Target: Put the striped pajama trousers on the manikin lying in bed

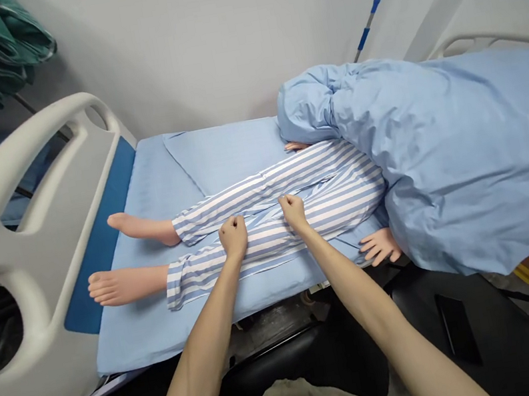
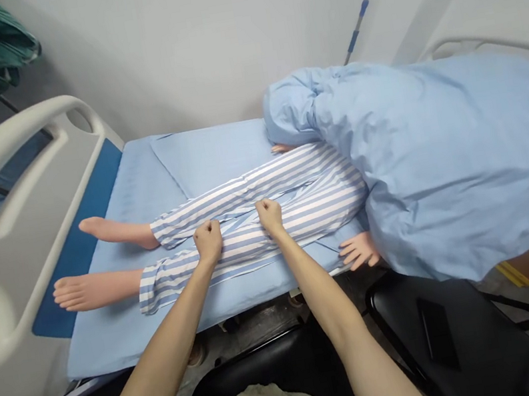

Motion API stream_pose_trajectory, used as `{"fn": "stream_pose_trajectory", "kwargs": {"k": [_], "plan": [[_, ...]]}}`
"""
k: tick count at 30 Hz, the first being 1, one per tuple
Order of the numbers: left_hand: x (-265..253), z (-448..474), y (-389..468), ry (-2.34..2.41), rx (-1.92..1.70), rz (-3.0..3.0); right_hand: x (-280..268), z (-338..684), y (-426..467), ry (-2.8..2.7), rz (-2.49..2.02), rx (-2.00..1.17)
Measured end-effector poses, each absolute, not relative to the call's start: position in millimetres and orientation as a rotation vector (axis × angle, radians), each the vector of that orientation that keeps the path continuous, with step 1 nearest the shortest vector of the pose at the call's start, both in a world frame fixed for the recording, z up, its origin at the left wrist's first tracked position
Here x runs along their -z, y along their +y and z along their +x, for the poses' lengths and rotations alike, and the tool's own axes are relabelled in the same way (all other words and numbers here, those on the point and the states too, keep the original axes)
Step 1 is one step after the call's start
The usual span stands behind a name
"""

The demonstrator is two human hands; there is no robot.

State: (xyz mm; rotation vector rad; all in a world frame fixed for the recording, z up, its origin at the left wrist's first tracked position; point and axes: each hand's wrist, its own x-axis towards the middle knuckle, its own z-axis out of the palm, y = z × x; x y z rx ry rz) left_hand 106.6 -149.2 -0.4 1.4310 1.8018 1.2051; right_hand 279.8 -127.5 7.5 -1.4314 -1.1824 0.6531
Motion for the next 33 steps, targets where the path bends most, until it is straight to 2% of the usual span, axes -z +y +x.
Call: {"fn": "stream_pose_trajectory", "kwargs": {"k": [4,9,12,15,23,29,33], "plan": [[-3.4,100.7,-142.8,1.774,-1.143,1.433,3.6,289.4,-127.1,-1.213,-1.515,-0.579],[-16.9,133.8,-128.3,1.625,-1.196,1.367,0.4,284.2,-123.8,-1.135,-1.502,-0.650],[-20.5,174.0,-126.5,1.547,-0.991,1.506,-3.3,286.6,-123.7,-1.148,-1.497,-0.683],[-17.1,197.2,-128.3,1.674,-0.789,1.640,-11.3,307.4,-121.1,-1.191,-1.503,-0.694],[-12.1,188.5,-125.9,1.555,-0.906,1.620,-23.3,412.3,-124.6,-1.302,-1.637,-0.417],[-25.6,269.3,-107.2,1.336,-1.060,1.466,-13.6,415.5,-129.8,-1.357,-1.752,-0.259],[-15.2,301.5,-115.1,1.515,-1.055,1.537,-12.8,417.1,-128.8,-1.374,-1.726,-0.293]]}}
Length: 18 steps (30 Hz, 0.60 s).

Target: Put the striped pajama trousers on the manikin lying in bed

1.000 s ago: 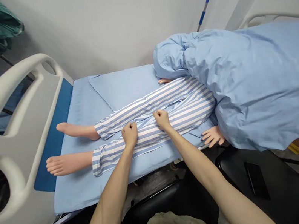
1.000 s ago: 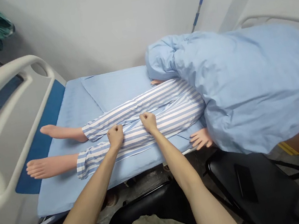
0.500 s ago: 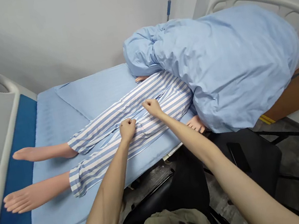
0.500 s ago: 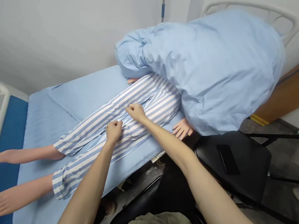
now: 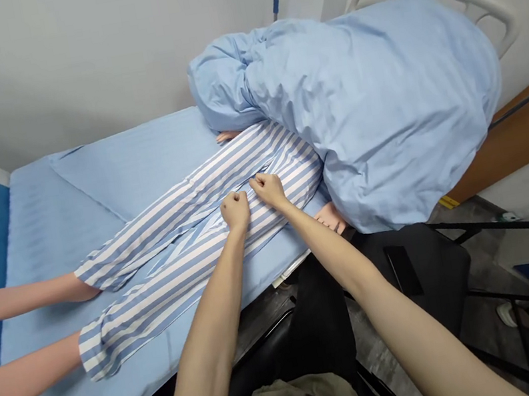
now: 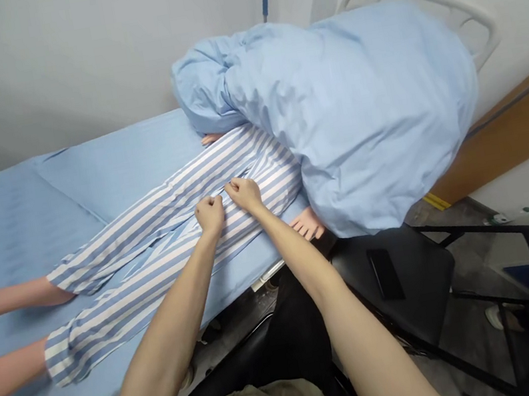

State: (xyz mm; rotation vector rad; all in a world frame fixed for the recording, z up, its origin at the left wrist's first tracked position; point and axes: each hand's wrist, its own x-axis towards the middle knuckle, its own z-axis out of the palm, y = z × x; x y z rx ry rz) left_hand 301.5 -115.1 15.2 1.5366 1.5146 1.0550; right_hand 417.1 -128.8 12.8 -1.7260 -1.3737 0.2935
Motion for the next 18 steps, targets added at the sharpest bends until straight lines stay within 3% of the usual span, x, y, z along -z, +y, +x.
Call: {"fn": "stream_pose_trajectory", "kwargs": {"k": [8,18], "plan": [[-8.2,296.2,-126.3,1.575,-1.007,1.701,-16.9,431.4,-130.6,-1.345,-1.617,-0.378],[-9.4,307.8,-124.3,1.479,-1.132,1.553,-16.7,470.4,-131.1,-1.253,-1.942,-0.137]]}}
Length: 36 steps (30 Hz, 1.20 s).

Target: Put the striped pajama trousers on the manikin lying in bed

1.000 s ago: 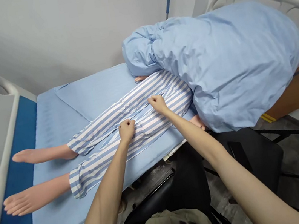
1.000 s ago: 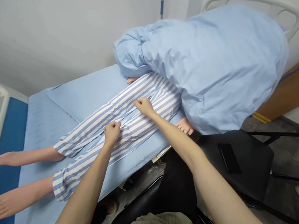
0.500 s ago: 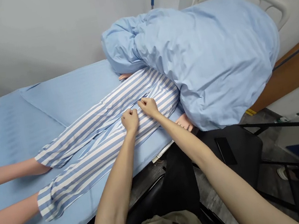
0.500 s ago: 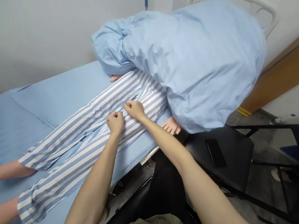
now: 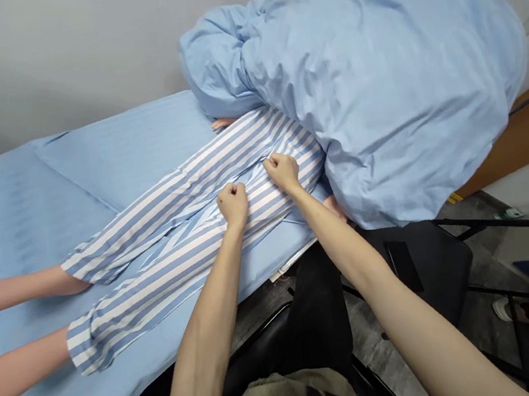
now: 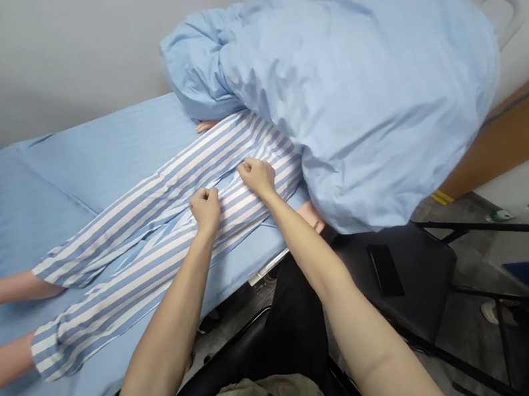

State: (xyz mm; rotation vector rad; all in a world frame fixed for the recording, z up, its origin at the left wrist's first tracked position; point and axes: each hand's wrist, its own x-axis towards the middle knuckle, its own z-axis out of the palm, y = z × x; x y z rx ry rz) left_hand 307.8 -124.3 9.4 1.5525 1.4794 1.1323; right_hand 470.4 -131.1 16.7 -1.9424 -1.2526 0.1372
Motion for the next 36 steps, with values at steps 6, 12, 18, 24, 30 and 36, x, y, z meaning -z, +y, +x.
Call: {"fn": "stream_pose_trajectory", "kwargs": {"k": [6,12,18,24,30,36], "plan": [[-14.0,338.4,-131.6,1.358,-1.192,1.575,-13.5,461.5,-135.4,-1.297,-1.924,-0.078],[-4.8,331.5,-139.3,1.393,-1.074,1.608,-21.4,471.0,-135.2,-1.405,-1.920,-0.095],[-5.7,328.4,-138.6,1.340,-1.049,1.584,-40.2,520.5,-117.5,-1.372,-1.854,-0.024],[-5.4,327.0,-143.4,1.362,-1.001,1.538,-8.8,521.5,-124.1,-1.226,-2.019,0.105],[-1.5,325.2,-140.8,1.243,-0.998,1.485,8.9,526.6,-123.7,-1.243,-2.000,0.190],[-6.3,242.0,-168.7,1.293,-1.156,1.491,5.3,524.1,-124.7,-1.265,-2.047,0.219]]}}
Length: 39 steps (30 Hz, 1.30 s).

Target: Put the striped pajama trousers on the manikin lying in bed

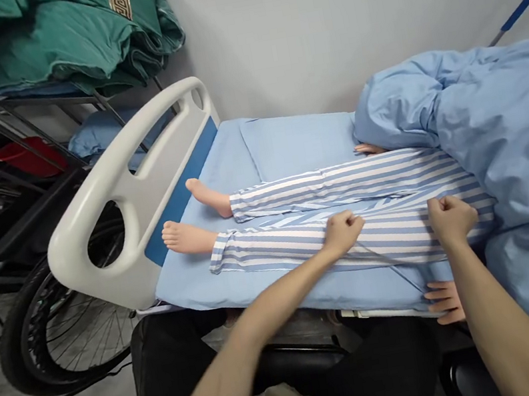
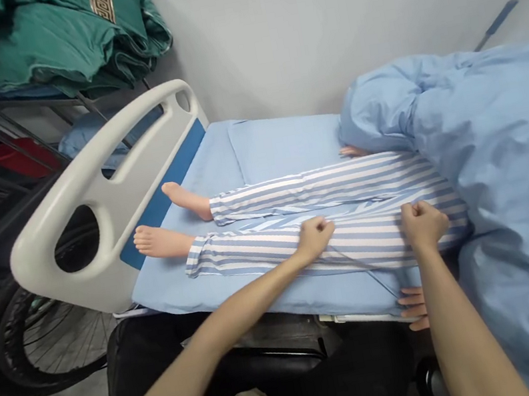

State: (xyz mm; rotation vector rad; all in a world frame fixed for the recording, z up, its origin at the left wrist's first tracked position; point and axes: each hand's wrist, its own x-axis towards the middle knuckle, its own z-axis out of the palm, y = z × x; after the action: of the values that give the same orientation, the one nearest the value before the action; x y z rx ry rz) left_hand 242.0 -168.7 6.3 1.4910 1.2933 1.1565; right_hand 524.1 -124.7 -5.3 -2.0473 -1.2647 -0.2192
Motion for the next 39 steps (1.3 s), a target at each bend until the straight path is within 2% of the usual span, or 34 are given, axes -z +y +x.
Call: {"fn": "stream_pose_trajectory", "kwargs": {"k": [3,7,12,16,20,24,27,33,39], "plan": [[-7.5,154.7,-186.2,1.263,-1.175,1.619,7.4,523.9,-124.1,-1.260,-2.090,0.226],[-4.2,48.0,-186.9,1.653,-1.229,1.512,10.8,526.3,-121.1,-1.239,-2.133,0.233],[7.1,-12.5,-177.3,1.714,-1.149,1.491,6.2,525.9,-120.7,-1.265,-2.220,0.182],[10.8,-28.9,-175.4,1.712,-1.109,1.524,3.6,519.3,-125.9,-1.324,-2.258,0.166],[13.2,-27.9,-182.7,1.904,-0.865,1.760,7.5,486.6,-136.0,-1.422,-2.231,0.125],[10.1,-14.9,-190.4,2.088,-0.591,1.879,6.8,401.9,-140.7,-1.598,-1.962,-0.035],[4.4,-11.9,-192.2,2.088,-0.515,1.880,-3.3,307.7,-139.7,-1.691,-1.659,-0.227],[4.8,-17.1,-193.5,2.073,-0.642,1.791,-9.3,133.8,-154.7,-1.634,-1.226,-0.691],[9.4,-18.2,-194.4,2.023,-0.881,1.681,14.0,96.7,-169.7,-1.545,-1.275,-0.865]]}}
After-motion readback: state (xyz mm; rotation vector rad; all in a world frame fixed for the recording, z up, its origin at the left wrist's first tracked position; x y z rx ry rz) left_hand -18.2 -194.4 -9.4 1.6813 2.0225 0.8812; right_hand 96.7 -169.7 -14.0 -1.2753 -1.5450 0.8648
